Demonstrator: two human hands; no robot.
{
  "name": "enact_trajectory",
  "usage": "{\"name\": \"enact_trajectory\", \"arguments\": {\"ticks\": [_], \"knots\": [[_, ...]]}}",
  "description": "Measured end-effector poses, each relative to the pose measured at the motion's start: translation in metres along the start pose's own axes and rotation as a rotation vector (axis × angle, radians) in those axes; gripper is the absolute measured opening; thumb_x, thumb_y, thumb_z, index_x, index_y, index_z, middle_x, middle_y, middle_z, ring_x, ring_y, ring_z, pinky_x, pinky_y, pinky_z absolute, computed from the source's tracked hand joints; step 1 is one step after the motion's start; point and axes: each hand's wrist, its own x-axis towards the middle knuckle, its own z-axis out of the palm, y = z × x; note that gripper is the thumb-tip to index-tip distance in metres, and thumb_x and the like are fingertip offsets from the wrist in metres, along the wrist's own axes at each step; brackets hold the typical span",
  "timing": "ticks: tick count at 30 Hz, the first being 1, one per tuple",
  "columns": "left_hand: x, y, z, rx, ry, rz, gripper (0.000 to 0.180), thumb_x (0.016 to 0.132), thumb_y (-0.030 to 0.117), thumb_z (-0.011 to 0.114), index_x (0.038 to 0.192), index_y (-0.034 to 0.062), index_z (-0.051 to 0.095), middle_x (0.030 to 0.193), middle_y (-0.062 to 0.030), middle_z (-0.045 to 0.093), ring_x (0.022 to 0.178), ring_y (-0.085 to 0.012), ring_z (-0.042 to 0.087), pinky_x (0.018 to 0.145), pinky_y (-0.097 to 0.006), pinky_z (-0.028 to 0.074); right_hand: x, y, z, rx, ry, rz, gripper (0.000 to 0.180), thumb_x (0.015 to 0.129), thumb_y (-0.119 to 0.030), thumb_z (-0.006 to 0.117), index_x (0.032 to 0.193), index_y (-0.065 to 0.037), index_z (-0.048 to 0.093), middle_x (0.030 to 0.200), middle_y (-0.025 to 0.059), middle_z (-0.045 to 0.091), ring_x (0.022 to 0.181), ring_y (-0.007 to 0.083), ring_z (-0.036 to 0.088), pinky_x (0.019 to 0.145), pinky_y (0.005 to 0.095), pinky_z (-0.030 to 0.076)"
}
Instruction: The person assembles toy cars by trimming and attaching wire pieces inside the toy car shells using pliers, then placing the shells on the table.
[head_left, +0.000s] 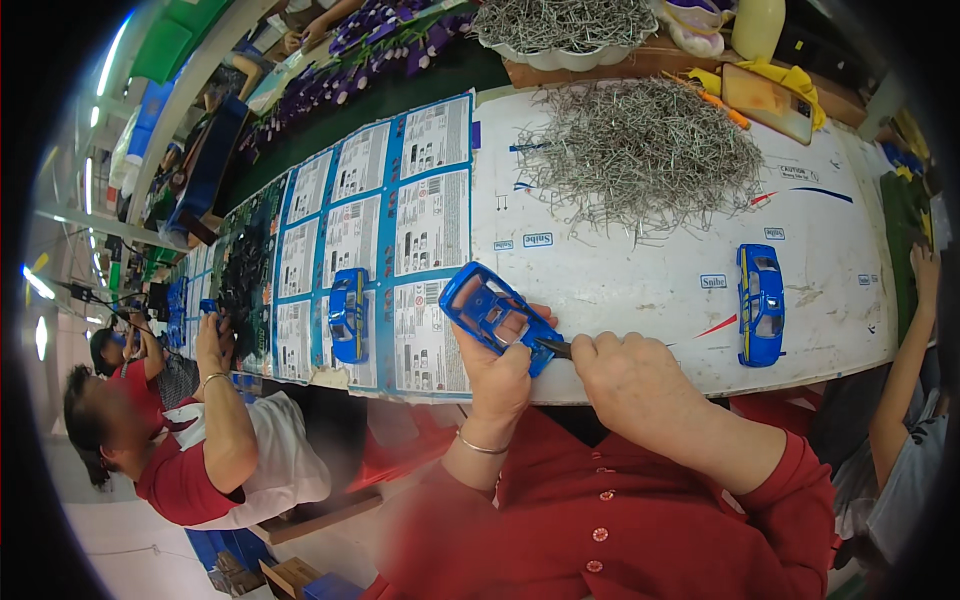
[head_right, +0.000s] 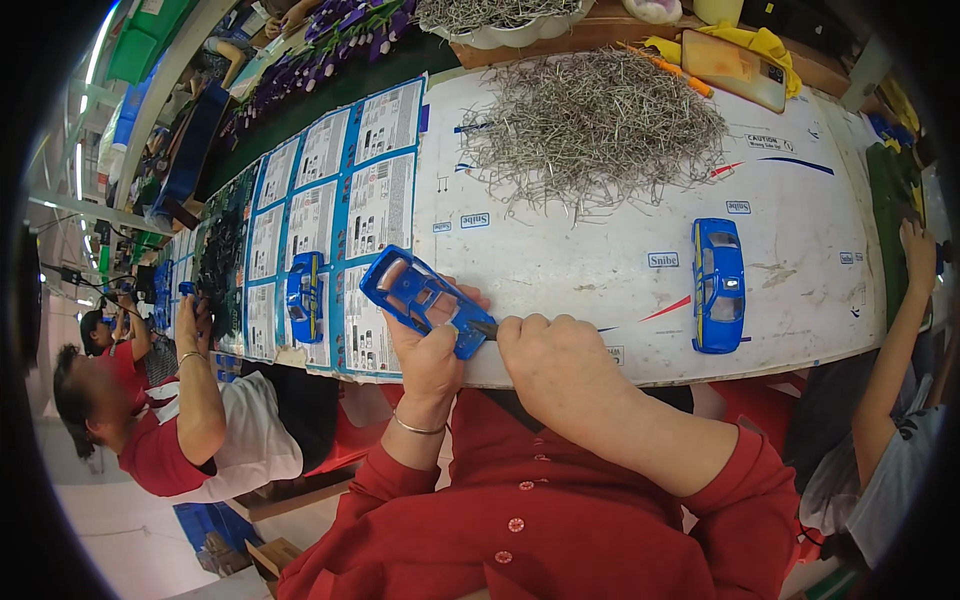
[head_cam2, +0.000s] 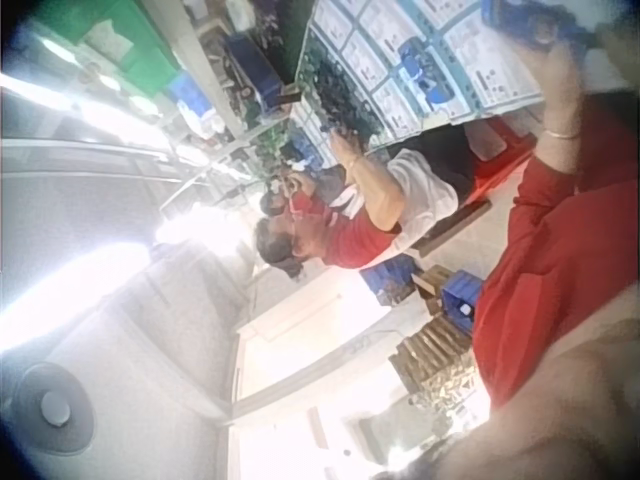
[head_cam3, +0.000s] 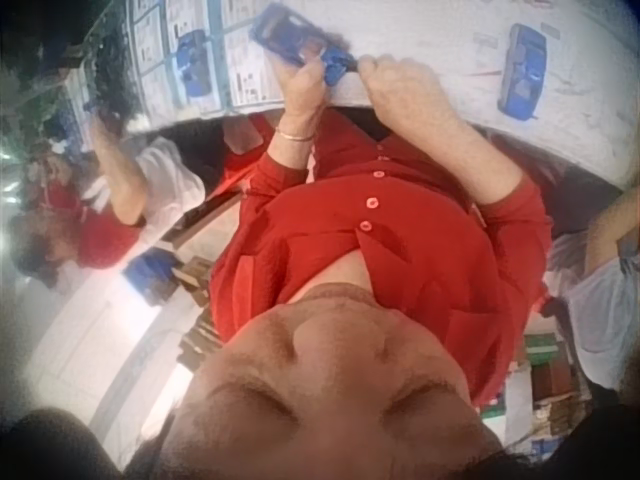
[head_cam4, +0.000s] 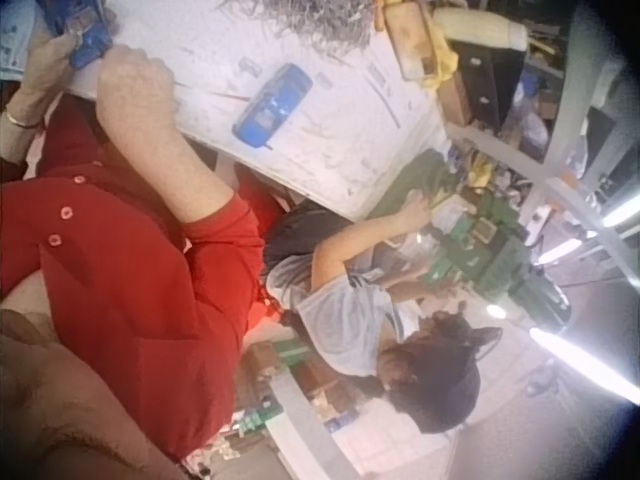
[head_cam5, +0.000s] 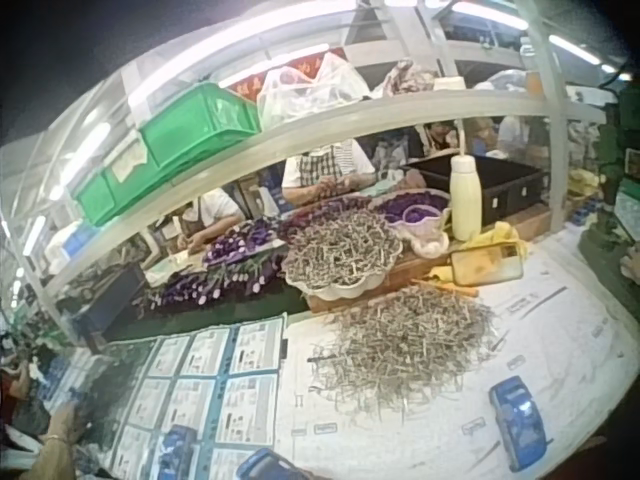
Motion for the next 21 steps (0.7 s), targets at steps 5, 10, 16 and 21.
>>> {"name": "enact_trajectory", "arguments": {"ticks": [5,10,16,21], "knots": [[-0.001,-0.005,-0.002,0.019,-0.005,0.039,0.059,0.066,-0.016,0.039,0.122,0.0041,0.037,0.105,-0.0156,0.054,0.094,-0.0304,0.062,0.081,-0.046,0.055,-0.002,0.000,-0.007,0.154,-0.066,0.072,0.021,0.083,-0.021,0.064,0.085,-0.003,0.053,0.070,0.0118,0.058,0.060,0.0287,0.061,0.053,0.0372,0.050],[-0.001,-0.004,-0.001,0.000,-0.010,0.031,0.057,0.068,-0.015,0.040,0.122,0.0038,0.038,0.105,-0.0162,0.054,0.094,-0.0302,0.062,0.080,-0.046,0.056,-0.006,0.002,-0.015,0.187,-0.069,0.094,0.022,0.083,-0.023,0.064,0.085,-0.004,0.055,0.071,0.0126,0.059,0.061,0.0301,0.061,0.055,0.0386,0.050],[-0.001,-0.003,-0.003,0.005,0.007,-0.006,0.054,0.069,-0.015,0.040,0.120,0.0019,0.038,0.100,-0.0198,0.057,0.091,-0.0315,0.063,0.079,-0.044,0.056,-0.006,0.004,-0.015,0.208,-0.073,0.076,0.020,0.083,-0.022,0.063,0.082,-0.003,0.056,0.070,0.0130,0.060,0.059,0.0294,0.062,0.054,0.0373,0.050],[-0.001,-0.004,-0.004,0.014,0.018,-0.010,0.053,0.068,-0.015,0.040,0.119,0.0011,0.039,0.098,-0.0218,0.059,0.088,-0.0321,0.064,0.077,-0.042,0.055,-0.006,-0.002,-0.007,0.088,-0.042,0.027,0.013,0.077,-0.014,0.062,0.080,-0.003,0.055,0.067,0.0116,0.059,0.056,0.0250,0.061,0.052,0.0331,0.050]]}}
